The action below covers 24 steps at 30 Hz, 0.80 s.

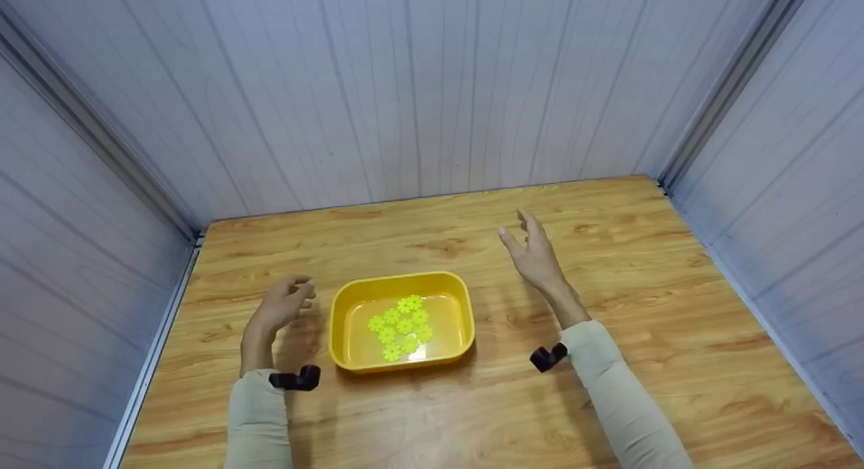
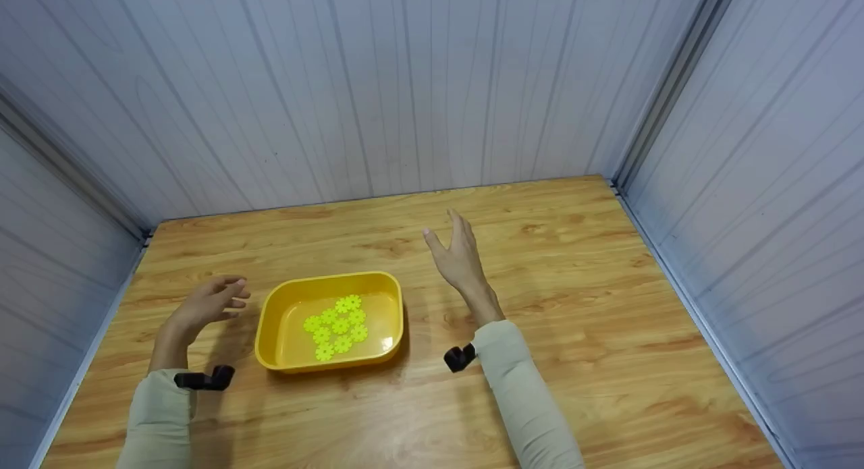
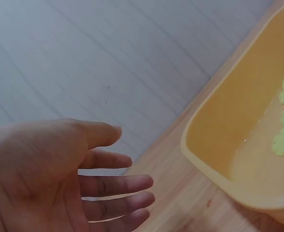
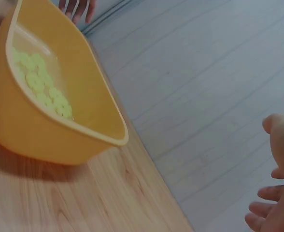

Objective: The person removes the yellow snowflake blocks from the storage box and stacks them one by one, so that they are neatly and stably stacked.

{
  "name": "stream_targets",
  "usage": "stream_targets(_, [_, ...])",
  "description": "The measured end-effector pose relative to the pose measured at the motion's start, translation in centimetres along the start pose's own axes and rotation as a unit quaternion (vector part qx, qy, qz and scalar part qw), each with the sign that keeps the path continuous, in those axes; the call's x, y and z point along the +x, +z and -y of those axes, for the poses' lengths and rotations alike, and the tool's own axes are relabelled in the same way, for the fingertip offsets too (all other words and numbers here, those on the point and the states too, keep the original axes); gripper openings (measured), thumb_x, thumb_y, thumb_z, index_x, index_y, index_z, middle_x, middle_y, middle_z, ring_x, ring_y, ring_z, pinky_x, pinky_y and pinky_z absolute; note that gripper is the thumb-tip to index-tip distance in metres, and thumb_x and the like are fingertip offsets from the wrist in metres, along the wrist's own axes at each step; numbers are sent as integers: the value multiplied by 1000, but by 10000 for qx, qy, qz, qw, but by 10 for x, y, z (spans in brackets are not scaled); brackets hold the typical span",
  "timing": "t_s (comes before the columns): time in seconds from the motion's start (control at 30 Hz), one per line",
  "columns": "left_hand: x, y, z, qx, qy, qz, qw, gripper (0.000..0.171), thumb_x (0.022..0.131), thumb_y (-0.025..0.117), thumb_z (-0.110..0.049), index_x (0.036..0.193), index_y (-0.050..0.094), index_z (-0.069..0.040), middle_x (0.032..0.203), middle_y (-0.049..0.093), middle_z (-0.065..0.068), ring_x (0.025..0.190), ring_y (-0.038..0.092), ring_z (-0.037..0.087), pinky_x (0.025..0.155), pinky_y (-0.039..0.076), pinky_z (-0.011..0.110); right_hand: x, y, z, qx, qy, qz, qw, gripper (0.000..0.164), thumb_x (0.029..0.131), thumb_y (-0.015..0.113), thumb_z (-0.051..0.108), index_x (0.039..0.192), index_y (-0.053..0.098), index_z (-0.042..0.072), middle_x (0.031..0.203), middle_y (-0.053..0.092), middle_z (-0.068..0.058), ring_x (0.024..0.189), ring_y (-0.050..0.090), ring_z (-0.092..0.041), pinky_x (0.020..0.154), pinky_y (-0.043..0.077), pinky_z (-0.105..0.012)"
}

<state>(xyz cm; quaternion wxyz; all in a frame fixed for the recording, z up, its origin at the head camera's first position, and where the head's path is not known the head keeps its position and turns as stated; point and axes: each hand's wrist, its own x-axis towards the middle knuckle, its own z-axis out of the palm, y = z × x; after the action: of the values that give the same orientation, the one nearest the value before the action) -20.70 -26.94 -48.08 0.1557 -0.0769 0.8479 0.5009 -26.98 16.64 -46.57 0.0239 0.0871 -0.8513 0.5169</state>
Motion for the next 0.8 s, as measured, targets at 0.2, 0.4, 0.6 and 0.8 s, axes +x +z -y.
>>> stream_targets(0.2, [2, 7, 8, -604, -91, 159, 9980, 53, 103, 40, -31, 144, 33, 1, 133, 48, 27, 119, 53, 38, 98, 46, 45, -1, 12, 4, 1201, 110, 84, 9927, 65, 97, 49, 43, 148, 27, 9, 147, 33, -12, 135, 34, -29, 112, 29, -45])
stream_targets(0.4, [2, 12, 14, -907, -54, 269, 9955, 45, 101, 43, -17, 141, 37, 2, 122, 54, 23, 106, 59, 31, 95, 48, 44, -4, 32, 9, 2051, 203, 206, 9783, 55, 99, 49, 32, 143, 33, 2, 138, 40, -18, 128, 44, -30, 108, 36, -42])
stream_targets(0.6, [3, 16, 18, -1152, 0, 402, 9925, 41, 99, 44, -10, 139, 40, 0, 114, 57, 17, 96, 61, 22, 93, 49, 43, -8, 51, 11, 2395, 277, 327, 9699, 49, 99, 50, 30, 138, 39, 1, 130, 47, -16, 122, 50, -35, 106, 38, -48])
stream_targets(0.8, [5, 15, 25, -1751, -14, 665, 9823, 47, 96, 52, -6, 140, 38, 2, 111, 54, 11, 94, 61, 18, 91, 51, 39, -12, 66, 13, 2653, 516, 357, 9621, 46, 100, 50, 25, 137, 41, 0, 130, 51, -16, 121, 50, -37, 105, 39, -49])
